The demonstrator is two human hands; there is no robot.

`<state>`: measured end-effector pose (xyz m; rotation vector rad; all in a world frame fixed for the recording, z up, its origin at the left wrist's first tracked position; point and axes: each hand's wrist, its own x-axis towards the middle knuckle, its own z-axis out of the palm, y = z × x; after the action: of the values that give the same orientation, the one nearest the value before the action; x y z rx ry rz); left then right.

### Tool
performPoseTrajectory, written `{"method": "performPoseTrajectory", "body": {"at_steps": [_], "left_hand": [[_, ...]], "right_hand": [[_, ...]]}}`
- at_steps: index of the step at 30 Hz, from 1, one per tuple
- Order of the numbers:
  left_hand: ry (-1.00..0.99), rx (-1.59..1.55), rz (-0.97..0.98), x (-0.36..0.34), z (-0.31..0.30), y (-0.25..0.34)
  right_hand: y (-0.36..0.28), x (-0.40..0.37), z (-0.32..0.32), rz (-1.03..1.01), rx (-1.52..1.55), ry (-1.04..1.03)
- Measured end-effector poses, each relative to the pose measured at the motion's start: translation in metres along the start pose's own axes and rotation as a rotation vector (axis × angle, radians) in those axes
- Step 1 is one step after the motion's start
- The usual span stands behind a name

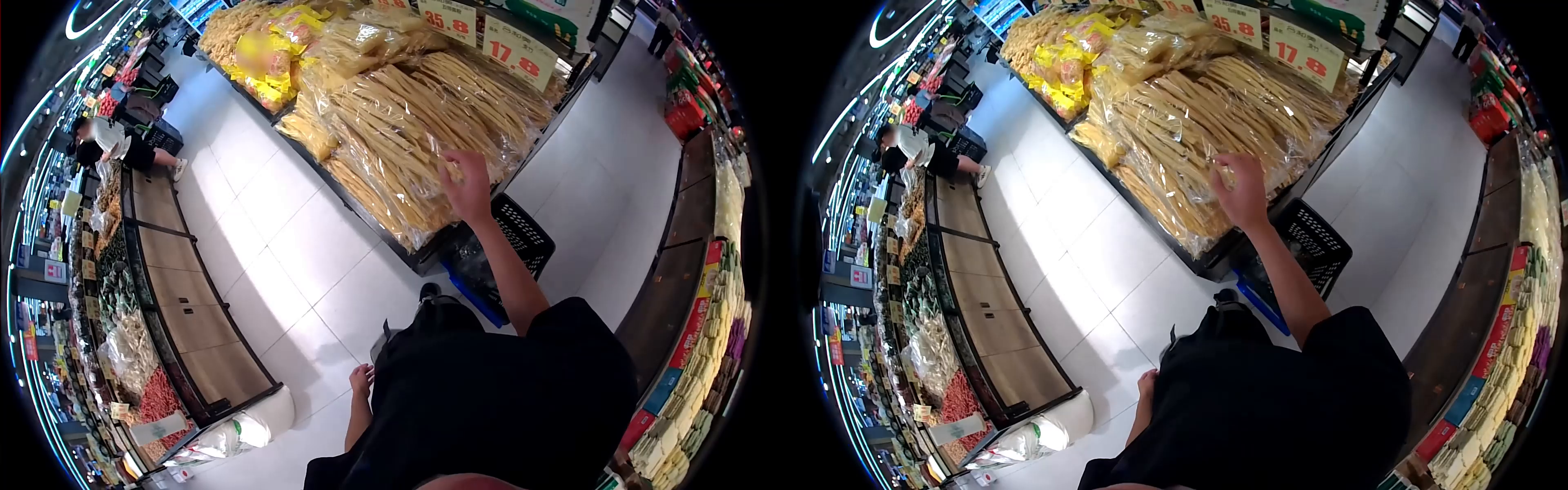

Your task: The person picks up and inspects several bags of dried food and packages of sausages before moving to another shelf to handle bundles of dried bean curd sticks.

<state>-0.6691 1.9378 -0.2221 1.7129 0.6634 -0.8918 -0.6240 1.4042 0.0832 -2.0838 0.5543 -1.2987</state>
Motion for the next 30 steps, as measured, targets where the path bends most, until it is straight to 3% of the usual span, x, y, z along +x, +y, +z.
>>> {"method": "performPoseTrajectory", "body": {"at_steps": [3,5,6,11,15,22,23,25,30], "left_hand": [[0.007,0.086,0.001,-0.004,0.001,0.037],[0.023,0.091,0.015,0.004,0.010,0.064],[-0.004,0.121,0.039,0.013,0.012,0.074],[-0.105,0.165,0.019,0.070,0.024,0.143],[-0.216,0.220,0.236,0.105,0.062,0.249],[-0.805,0.394,0.475,0.080,0.171,0.462],[-0.802,0.380,0.488,0.076,0.185,0.487],[-1.038,0.433,0.621,0.067,0.206,0.529],[-1.188,0.466,0.700,0.043,0.241,0.598]], "right_hand": [[-0.008,0.020,0.015,0.096,-0.093,-0.104],[-0.009,0.020,0.020,0.017,-0.187,-0.154],[-0.006,0.017,0.022,0.133,-0.241,-0.290],[-0.003,0.010,0.036,0.285,-0.284,-0.408],[-0.016,0.032,0.038,0.354,-0.384,-0.445],[-0.029,0.061,0.075,0.473,-0.558,-0.527],[-0.033,0.066,0.082,0.453,-0.559,-0.527],[-0.042,0.075,0.090,0.557,-0.618,-0.564],[-0.050,0.094,0.120,0.539,-0.619,-0.526]]}}
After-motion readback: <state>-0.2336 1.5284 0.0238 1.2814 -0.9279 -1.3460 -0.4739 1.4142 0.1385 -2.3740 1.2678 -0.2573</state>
